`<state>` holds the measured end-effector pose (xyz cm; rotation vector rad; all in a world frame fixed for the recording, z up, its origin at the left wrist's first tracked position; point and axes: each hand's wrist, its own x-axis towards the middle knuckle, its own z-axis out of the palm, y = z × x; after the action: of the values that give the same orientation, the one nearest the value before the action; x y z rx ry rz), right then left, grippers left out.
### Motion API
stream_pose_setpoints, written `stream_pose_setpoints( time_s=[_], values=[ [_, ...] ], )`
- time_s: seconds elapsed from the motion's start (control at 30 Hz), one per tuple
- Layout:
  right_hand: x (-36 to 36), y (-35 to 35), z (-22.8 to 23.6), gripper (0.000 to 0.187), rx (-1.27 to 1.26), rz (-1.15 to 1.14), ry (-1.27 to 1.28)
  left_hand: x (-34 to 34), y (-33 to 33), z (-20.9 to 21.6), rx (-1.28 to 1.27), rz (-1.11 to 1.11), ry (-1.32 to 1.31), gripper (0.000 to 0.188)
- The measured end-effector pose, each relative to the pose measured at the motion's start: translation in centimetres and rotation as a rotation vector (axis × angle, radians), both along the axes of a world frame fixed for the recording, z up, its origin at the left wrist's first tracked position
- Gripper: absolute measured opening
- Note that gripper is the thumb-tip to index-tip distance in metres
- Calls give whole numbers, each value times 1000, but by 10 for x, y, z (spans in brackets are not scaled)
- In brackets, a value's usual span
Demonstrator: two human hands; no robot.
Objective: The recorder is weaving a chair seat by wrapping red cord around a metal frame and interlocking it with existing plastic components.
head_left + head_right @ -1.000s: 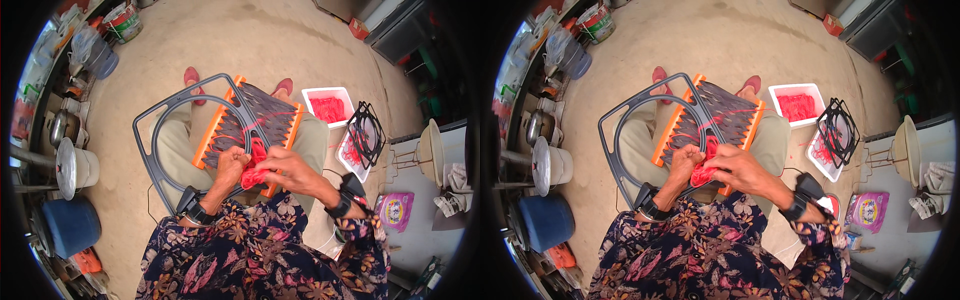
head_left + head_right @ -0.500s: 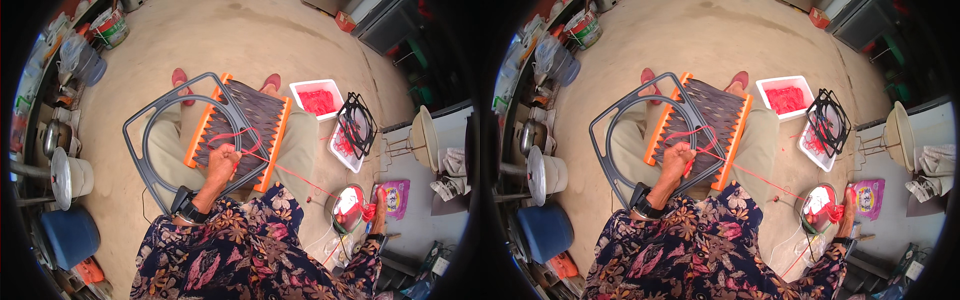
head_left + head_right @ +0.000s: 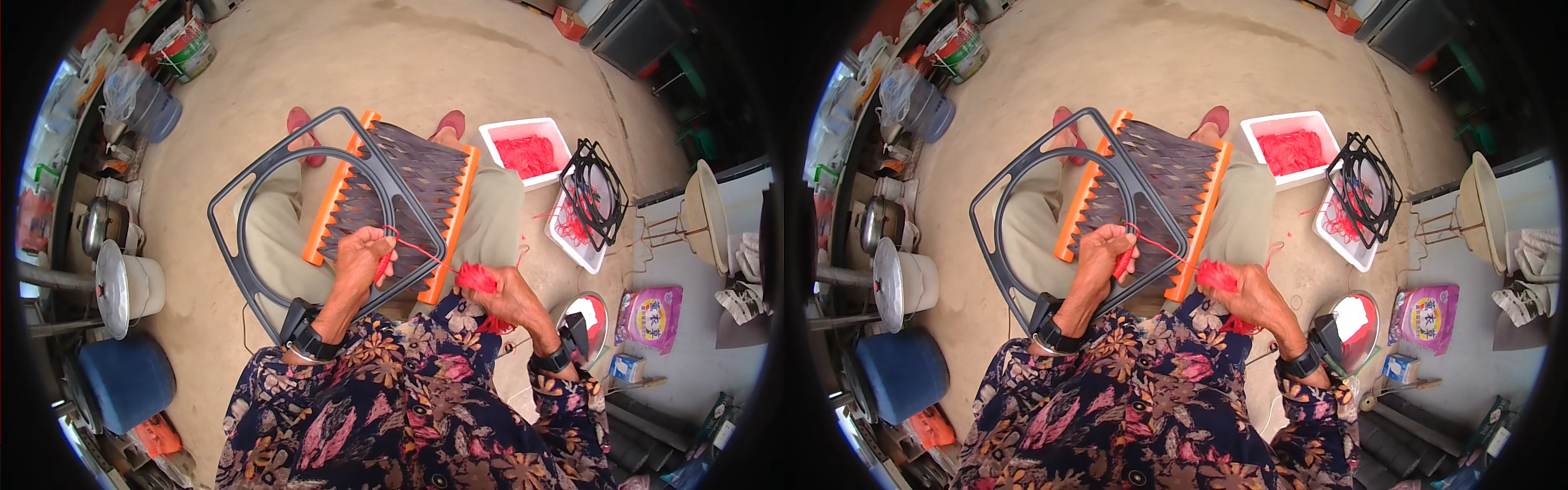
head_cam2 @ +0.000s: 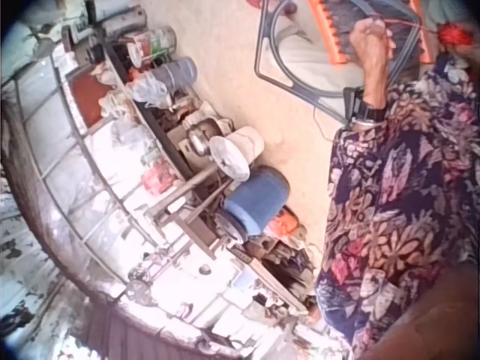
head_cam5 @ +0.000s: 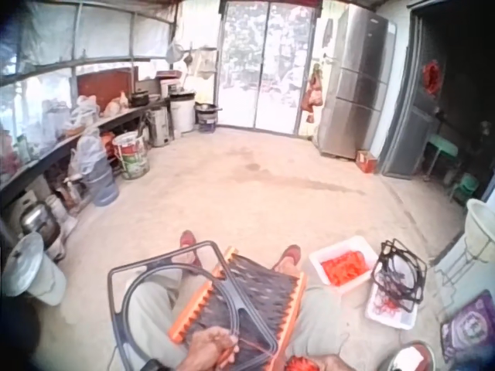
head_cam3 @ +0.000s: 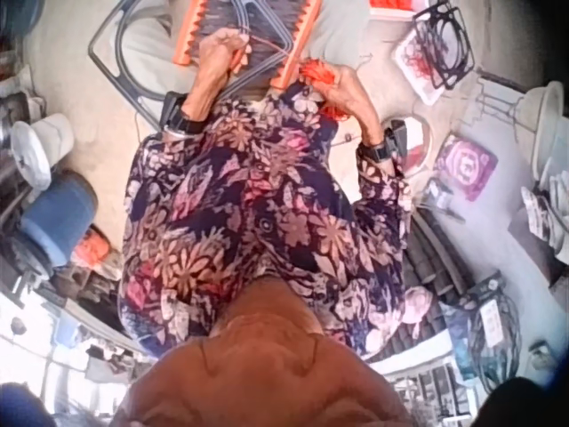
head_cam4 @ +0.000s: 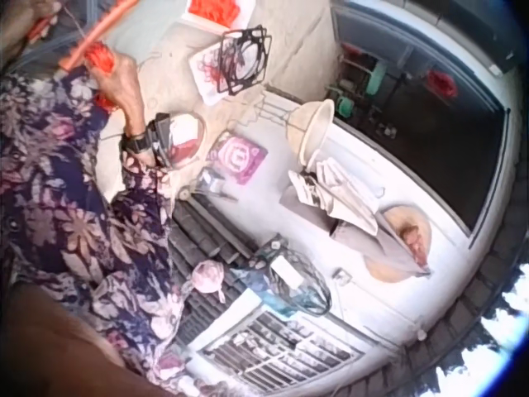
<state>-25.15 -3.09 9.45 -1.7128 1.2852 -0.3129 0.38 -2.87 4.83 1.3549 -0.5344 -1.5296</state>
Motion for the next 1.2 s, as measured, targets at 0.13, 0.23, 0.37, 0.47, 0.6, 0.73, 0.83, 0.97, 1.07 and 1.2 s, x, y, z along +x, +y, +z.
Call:
stream_pose_setpoints(
  time_s=[0.13,0.23,0.37,0.47,0.6,0.73,0.83,0.97,1.07,1.2],
  values=[
    [-26,21,5,16,283,-19,-110,8,7,-3,-10,-31,98,9],
    [-62,44,-3,11,446,-480,-470,7,2,6,20,-23,210,9],
    [-62,64,-23,25,505,-862,-719,-2,2,12,21,4,232,7],
    [-74,58,-39,25,495,-855,-786,-2,6,6,22,-17,232,8],
    [-85,24,-27,26,433,-827,-650,-4,10,-2,28,-55,241,11],
    [-86,-35,8,27,-396,-229,330,-9,15,1,21,-94,220,12],
    [-18,-72,62,42,-292,-226,236,-15,23,-5,61,-136,131,12],
    [82,-96,85,37,-499,210,-15,-17,30,-2,35,-127,107,13],
    [149,-101,56,40,-971,679,96,-24,31,8,4,-98,78,8],
    [163,-90,-12,40,-898,1081,376,-31,35,6,-79,-89,142,7]
  ],
)
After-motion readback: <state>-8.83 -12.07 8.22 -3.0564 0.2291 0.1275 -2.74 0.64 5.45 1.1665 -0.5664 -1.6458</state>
